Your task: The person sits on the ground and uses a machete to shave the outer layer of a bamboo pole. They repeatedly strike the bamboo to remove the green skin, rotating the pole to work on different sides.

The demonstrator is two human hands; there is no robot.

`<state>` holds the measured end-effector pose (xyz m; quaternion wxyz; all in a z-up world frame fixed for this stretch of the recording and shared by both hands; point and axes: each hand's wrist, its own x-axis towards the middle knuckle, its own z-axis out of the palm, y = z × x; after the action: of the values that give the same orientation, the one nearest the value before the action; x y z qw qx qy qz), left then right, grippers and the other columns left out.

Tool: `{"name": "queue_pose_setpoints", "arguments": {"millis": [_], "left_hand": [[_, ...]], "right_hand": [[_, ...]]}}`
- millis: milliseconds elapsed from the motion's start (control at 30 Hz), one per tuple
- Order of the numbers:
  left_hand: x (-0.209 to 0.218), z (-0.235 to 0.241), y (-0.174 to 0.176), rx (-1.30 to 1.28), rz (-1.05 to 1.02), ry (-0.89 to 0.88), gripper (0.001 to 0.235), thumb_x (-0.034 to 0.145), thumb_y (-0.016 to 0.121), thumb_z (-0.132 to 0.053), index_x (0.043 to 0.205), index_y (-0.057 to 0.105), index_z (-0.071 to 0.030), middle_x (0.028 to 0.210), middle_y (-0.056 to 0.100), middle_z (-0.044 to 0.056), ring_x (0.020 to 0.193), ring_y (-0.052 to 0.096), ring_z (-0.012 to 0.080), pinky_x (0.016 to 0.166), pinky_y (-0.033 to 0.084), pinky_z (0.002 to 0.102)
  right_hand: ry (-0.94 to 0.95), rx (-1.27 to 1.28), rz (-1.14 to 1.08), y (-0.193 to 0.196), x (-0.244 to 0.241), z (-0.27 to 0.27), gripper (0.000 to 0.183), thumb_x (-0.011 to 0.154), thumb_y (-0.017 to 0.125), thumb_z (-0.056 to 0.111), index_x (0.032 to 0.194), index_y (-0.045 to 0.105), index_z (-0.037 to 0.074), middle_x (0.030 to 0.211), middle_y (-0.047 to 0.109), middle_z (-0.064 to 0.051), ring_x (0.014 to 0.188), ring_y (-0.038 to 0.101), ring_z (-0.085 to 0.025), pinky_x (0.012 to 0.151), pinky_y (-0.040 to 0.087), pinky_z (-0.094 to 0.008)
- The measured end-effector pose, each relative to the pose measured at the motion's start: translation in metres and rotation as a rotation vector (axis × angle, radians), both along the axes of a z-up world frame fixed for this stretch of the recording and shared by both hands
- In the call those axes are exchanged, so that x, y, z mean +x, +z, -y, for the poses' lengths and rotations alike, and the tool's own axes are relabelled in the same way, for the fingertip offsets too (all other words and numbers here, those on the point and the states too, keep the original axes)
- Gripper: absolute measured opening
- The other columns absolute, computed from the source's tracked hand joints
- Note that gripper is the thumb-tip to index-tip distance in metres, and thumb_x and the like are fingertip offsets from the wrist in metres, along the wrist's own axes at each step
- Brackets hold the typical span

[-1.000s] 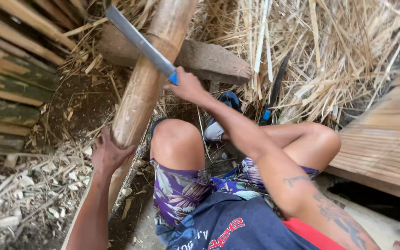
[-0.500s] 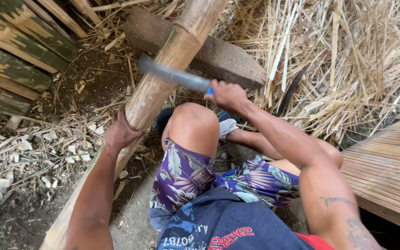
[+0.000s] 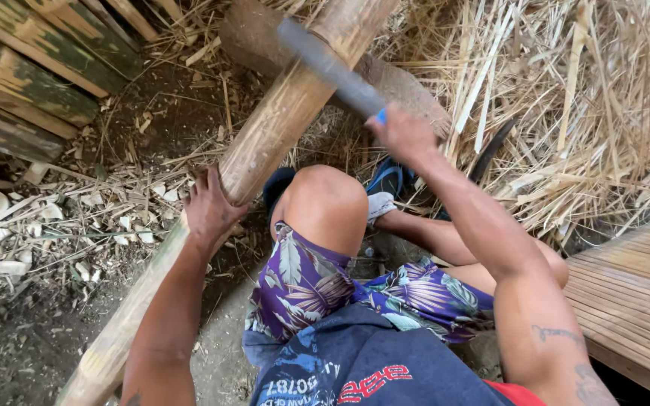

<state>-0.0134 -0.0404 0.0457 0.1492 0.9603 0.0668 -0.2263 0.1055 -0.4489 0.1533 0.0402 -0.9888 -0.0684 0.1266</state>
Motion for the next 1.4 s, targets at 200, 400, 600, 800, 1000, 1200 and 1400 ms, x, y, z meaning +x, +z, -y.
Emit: {"name": "queue_pose_setpoints", "arguments": {"millis": [200,400,600,800,1000,1200,1400], "left_hand": [[-0.007,0.011,0.009,-0.029,0.047,0.035,0.13,0.06,0.09,-0.063,0.16,0.025,-0.01,0.147,0.047,0.029,0.131,0.051,0.0478,0.107,0.04,0.061],[-0.005,0.009,0.011,-0.046,0.1,0.031,0.13,0.061,0.091,-0.059,0.159,0.024,-0.008,0.15,0.045,0.029,0.132,0.05,0.0474,0.105,0.039,0.065],[-0.005,0.012,-0.003,-0.014,0.036,0.026,0.138,0.061,0.091,-0.063,0.164,0.016,-0.01,0.149,0.041,0.033,0.133,0.047,0.0486,0.107,0.036,0.067],[-0.012,0.02,-0.003,0.002,0.15,0.049,0.129,0.062,0.09,-0.063,0.16,0.023,-0.013,0.152,0.043,0.027,0.137,0.046,0.0464,0.107,0.036,0.067],[-0.019,0.027,-0.012,0.059,0.164,0.054,0.13,0.062,0.091,-0.064,0.16,0.024,-0.012,0.152,0.042,0.027,0.138,0.042,0.0463,0.109,0.032,0.067],[-0.021,0.032,-0.008,0.068,0.123,0.062,0.128,0.063,0.09,-0.064,0.159,0.024,-0.01,0.154,0.039,0.026,0.141,0.039,0.0457,0.11,0.031,0.065],[-0.015,0.033,-0.004,0.073,0.109,0.073,0.129,0.062,0.09,-0.063,0.159,0.024,-0.011,0.158,0.037,0.024,0.143,0.037,0.0434,0.112,0.03,0.065]], "right_hand": [[-0.031,0.077,-0.199,-0.001,0.016,0.014,0.041,0.095,0.054,0.054,0.108,0.07,0.018,0.101,0.074,-0.021,0.091,0.073,-0.041,0.074,0.057,-0.056],[0.119,0.015,-0.059,-0.002,-0.007,-0.005,0.057,0.105,0.051,0.058,0.11,0.057,0.001,0.09,0.073,-0.026,0.082,0.072,-0.045,0.072,0.055,-0.056],[-0.28,0.114,-0.013,0.01,0.044,0.044,0.038,0.103,0.049,0.044,0.109,0.063,0.008,0.089,0.072,-0.017,0.076,0.07,-0.029,0.065,0.055,-0.046],[-0.404,0.107,-0.096,0.021,0.042,0.043,0.05,0.11,0.037,0.049,0.112,0.058,0.003,0.09,0.07,-0.019,0.079,0.073,-0.037,0.07,0.058,-0.053],[0.265,-0.129,-0.275,0.014,-0.013,-0.009,0.062,0.095,0.057,0.063,0.108,0.058,0.002,0.095,0.071,-0.023,0.09,0.071,-0.042,0.078,0.057,-0.054],[-0.138,0.014,-0.014,0.024,0.023,0.022,0.052,0.106,0.058,0.056,0.113,0.06,0.005,0.104,0.073,-0.025,0.096,0.071,-0.045,0.082,0.055,-0.056],[0.196,-0.213,-0.374,0.014,-0.004,0.001,0.058,0.1,0.056,0.063,0.119,0.058,0.008,0.104,0.072,-0.022,0.096,0.073,-0.039,0.079,0.058,-0.053]]}}
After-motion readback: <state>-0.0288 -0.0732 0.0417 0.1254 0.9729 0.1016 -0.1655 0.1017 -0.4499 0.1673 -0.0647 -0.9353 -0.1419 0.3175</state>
